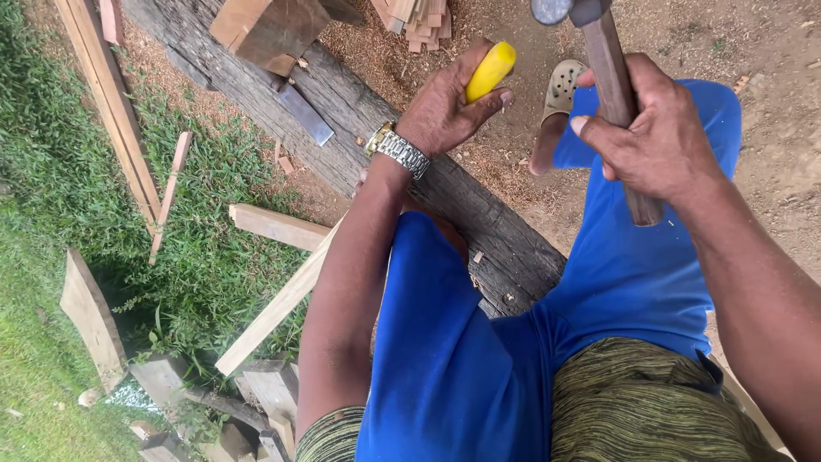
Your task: Using a hammer and a chisel-like tool to shape and join wooden planks on a log.
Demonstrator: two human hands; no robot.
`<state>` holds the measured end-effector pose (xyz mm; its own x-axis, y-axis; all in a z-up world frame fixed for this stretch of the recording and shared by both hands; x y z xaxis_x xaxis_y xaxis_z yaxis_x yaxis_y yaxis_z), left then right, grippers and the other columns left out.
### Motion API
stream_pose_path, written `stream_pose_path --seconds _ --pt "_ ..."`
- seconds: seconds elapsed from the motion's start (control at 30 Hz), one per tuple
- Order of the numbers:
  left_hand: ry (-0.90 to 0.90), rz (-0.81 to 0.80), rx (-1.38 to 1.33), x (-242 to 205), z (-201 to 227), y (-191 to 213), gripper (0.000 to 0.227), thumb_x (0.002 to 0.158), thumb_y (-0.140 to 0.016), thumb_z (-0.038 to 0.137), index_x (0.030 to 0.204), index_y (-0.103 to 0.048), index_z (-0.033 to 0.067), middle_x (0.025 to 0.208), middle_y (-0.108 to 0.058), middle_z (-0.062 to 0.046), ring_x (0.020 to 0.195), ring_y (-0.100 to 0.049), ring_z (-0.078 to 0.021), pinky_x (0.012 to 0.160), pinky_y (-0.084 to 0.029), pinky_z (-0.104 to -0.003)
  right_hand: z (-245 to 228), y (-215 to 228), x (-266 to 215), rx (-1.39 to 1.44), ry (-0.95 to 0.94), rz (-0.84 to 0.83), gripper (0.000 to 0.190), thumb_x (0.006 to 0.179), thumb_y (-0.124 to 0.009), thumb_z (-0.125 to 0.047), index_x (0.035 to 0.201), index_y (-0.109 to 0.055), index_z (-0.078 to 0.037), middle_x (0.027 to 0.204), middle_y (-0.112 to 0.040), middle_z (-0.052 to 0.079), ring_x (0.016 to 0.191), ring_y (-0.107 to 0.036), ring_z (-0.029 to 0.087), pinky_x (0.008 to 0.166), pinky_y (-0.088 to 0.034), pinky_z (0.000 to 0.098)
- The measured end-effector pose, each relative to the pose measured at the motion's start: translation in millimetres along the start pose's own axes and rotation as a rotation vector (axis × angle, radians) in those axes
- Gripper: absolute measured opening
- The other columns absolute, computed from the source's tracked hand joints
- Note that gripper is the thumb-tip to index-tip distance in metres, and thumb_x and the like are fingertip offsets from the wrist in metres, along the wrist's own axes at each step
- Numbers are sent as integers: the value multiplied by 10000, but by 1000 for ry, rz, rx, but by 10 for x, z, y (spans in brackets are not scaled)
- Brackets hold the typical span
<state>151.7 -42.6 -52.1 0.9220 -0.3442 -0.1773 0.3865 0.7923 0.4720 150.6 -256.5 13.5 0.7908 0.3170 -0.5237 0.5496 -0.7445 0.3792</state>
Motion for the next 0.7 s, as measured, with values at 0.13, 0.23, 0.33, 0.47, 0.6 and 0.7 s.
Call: stream_pose_path --seconds 0.13,0.23,0.33,0.47,0.6,0.7 --pt "-42 19 -27 3 10 15 446 1035 -744 397 1324 -517 143 973 -728 -100 841 -757 -233 751 -595 -387 73 -244 117 21 60 -31 360 923 -655 -71 1272 -566 -65 831 -635 43 609 -636 137 484 -539 324" --pt "118 -44 15 16 -164 -45 413 1020 -750 428 1266 -571 149 891 -730 -96 785 -747 -232 731 -587 -393 157 -277 196 -175 239 -74 281 899 -658 -23 1167 -574 -37 867 -675 45 688 -674 155 543 -542 319" --pt "181 -56 36 12 -292 -106 418 999 -742 452 1257 -608 153 864 -741 -98 747 -741 -236 713 -593 -394 145 -177 152 -339 286 -25 260 921 -741 -70 1117 -578 -20 803 -670 95 710 -677 204 613 -534 359" --pt "-12 78 106 41 -217 -23 553 1008 -708 459 1362 -497 91 938 -731 -138 805 -742 -274 740 -590 -420 -156 -70 26 63 -35 75 372 931 -664 -136 1277 -556 -51 814 -648 122 632 -665 306 544 -546 441" --pt "21 81 86 107 -444 -92 687 992 -711 473 1462 -405 77 997 -729 -186 829 -759 -305 762 -597 -442 284 -294 235 71 -144 -30 406 906 -617 -145 1304 -551 -95 908 -649 104 633 -661 289 498 -577 441" --pt "123 -23 210 160 -651 -212 569 1030 -726 522 1347 -479 119 998 -751 -172 886 -767 -303 814 -614 -437 307 -237 350 -348 76 -130 417 901 -666 -127 1283 -533 -23 846 -688 191 668 -690 270 573 -561 395"
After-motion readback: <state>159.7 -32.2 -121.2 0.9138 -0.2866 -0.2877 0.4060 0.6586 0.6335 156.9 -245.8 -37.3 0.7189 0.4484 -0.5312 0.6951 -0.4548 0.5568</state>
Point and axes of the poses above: each hand's wrist, its own x-axis towards the middle knuckle, its own y-axis out of the back of the hand, z = x × y, the point moved 8 cm from there along x, towards the middle knuckle
